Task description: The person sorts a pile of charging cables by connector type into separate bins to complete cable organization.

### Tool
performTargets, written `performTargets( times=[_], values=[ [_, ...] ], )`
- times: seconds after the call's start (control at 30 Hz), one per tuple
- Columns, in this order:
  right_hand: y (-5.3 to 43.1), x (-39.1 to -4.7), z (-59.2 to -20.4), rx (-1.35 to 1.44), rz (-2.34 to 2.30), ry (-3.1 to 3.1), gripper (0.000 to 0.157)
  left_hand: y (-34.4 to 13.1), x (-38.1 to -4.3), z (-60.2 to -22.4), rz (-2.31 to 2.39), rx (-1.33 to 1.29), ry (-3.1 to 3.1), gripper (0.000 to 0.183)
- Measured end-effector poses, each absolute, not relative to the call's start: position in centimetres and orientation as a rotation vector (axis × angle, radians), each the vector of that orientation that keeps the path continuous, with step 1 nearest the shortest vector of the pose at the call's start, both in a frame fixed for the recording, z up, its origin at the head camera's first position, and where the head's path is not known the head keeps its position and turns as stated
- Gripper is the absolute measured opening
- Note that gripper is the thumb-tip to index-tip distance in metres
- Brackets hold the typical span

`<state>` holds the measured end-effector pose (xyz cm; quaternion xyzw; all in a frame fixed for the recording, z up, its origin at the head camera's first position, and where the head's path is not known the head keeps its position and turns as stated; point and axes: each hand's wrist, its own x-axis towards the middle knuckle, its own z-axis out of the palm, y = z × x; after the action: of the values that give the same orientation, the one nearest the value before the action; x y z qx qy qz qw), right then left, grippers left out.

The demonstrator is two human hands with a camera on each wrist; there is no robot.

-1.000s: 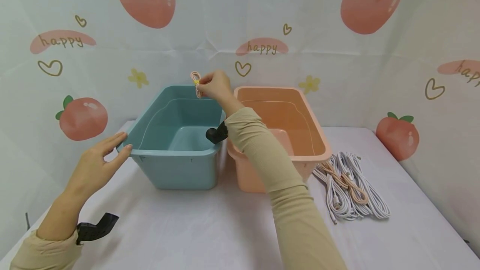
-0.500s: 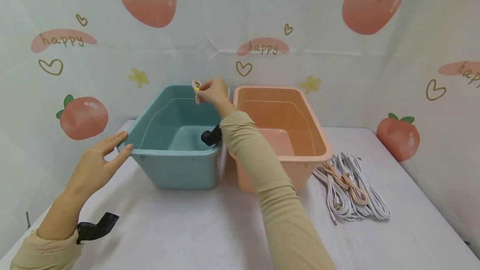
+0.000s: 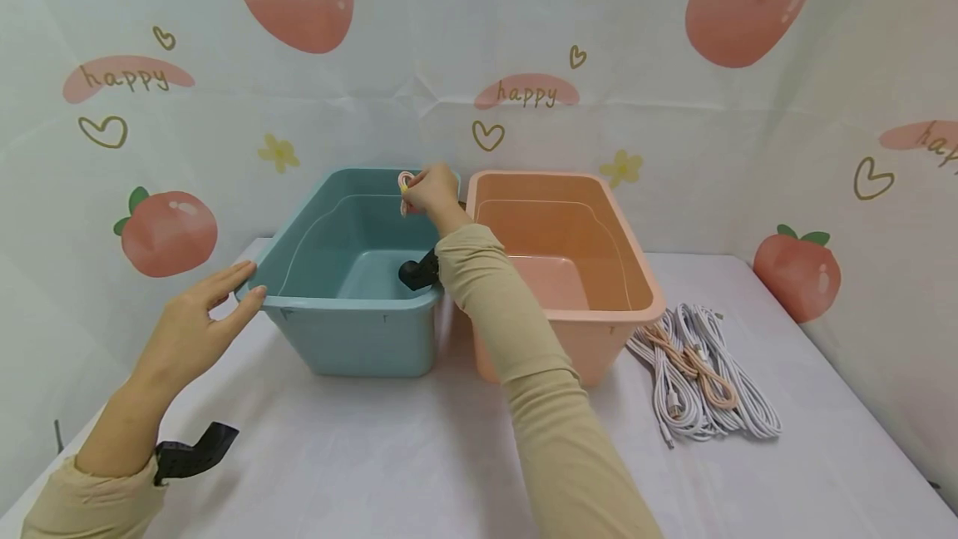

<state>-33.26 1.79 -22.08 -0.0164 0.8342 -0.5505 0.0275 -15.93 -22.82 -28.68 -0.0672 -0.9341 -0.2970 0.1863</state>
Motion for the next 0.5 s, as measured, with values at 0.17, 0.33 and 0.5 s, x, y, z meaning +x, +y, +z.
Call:
performTargets(
  times=[0.17, 0.33, 0.5],
  values=[
    [1.92, -33.43, -22.14, 0.013, -1.593, 2.639, 0.026, -22.82, -15.90, -28.69, -0.838, -0.190, -2.630, 0.056],
    [2.20, -33.18, -22.00, -0.041, -1.491, 2.577, 0.034, -22.84, -15.87, -28.71, -0.837, -0.190, -2.626, 0.057],
    [2.31, -32.85, -21.81, -0.086, -1.482, 2.509, 0.038, -22.83, -15.87, -28.77, -0.836, -0.187, -2.629, 0.057]
  ],
)
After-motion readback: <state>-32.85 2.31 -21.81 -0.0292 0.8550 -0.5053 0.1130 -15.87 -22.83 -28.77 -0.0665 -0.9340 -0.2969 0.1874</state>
